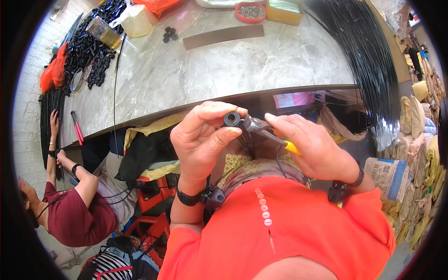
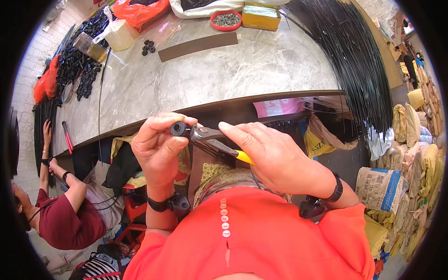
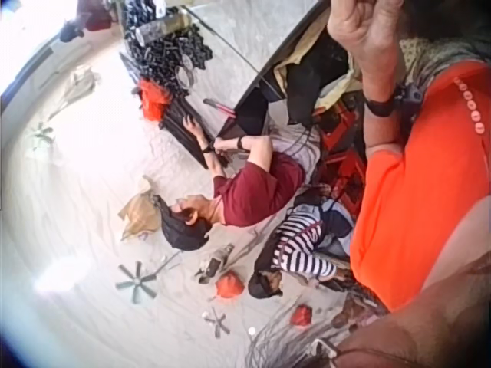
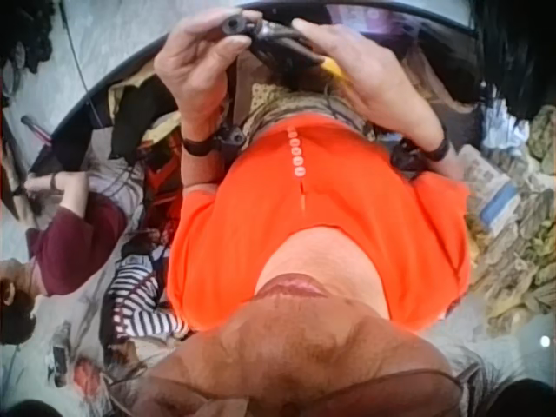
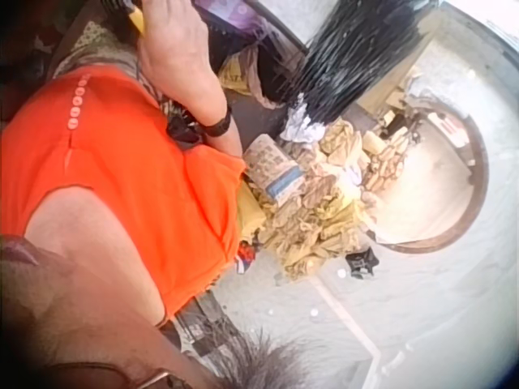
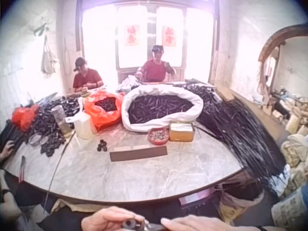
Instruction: The person slides a black plastic component onto a bundle of long metal ribs, adjusts the alignment by hand, and uses yellow-handled pliers to secure the component.
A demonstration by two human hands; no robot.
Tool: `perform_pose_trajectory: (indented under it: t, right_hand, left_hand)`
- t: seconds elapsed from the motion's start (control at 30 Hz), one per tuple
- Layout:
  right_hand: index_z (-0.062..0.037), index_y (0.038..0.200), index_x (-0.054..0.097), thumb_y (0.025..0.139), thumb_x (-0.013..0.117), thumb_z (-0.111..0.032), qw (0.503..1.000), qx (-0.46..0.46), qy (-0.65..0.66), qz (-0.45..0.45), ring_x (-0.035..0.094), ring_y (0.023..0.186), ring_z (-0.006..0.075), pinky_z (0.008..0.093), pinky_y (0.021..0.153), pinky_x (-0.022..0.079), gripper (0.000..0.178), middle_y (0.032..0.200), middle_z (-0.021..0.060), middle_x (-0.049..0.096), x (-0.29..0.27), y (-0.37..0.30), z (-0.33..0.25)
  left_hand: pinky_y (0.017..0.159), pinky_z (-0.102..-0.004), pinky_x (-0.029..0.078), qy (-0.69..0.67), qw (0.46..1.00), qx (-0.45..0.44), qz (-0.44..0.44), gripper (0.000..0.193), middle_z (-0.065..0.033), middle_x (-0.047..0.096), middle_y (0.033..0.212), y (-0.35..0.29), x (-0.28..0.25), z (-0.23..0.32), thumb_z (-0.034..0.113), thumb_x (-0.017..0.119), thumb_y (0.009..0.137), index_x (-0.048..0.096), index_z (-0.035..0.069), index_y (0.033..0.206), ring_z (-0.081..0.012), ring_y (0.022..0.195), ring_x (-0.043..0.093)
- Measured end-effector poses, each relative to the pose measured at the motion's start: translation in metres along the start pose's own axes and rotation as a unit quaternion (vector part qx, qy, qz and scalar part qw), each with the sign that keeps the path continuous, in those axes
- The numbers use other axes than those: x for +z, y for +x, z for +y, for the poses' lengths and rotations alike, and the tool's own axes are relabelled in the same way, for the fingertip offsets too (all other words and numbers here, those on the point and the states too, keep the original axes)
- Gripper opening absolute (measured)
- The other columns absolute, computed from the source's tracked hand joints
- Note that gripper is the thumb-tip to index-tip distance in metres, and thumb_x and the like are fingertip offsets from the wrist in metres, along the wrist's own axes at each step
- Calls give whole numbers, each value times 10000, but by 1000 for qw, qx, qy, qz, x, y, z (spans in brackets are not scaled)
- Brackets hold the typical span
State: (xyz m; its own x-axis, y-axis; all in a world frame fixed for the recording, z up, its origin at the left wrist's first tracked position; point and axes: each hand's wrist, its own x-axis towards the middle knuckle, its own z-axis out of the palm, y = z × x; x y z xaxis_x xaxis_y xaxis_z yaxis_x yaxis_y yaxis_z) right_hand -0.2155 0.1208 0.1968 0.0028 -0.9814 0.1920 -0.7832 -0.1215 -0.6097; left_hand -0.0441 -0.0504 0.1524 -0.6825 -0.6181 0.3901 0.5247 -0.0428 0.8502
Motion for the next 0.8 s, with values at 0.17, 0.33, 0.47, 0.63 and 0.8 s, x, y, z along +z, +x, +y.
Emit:
perform_pose_trajectory:
  t: [0.17,0.33,0.47,0.63,0.8]
  right_hand:
    - [-22,1442,428,785,624,48,1000,8,-7,9,616,981,392,435,806,529,689,1147,208,588,0,0,0]
    - [-13,1436,431,784,638,40,1000,-5,-15,1,618,975,388,432,807,530,686,1142,206,590,-5,2,1]
    - [-7,1431,439,785,656,25,1000,-11,-18,2,621,971,384,427,810,531,683,1140,204,594,-7,2,2]
    - [-1,1430,447,782,666,7,996,-35,-79,-2,624,967,372,423,811,531,684,1147,198,596,-13,6,5]
    - [10,1423,455,788,640,11,991,-54,-120,-8,620,967,351,412,824,526,661,1148,191,594,-17,12,7]
  left_hand:
    - [885,-332,548,26,999,23,-2,302,-175,669,1062,1,3,2,-104,733,814,640,-101,1102,-241,1014,673]
    - [877,-326,546,36,999,30,-5,301,-180,674,1061,1,2,3,-104,735,810,650,-99,1099,-239,1008,671]
    - [868,-319,544,33,999,24,-6,303,-180,675,1062,1,3,4,-112,730,811,649,-97,1103,-233,1001,667]
    - [864,-312,542,39,999,26,-14,304,-180,674,1065,1,2,4,-120,722,815,644,-96,1108,-228,1007,662]
    - [867,-308,540,18,1000,13,-3,299,-177,670,1068,1,2,4,-122,716,821,642,-97,1109,-225,1010,659]
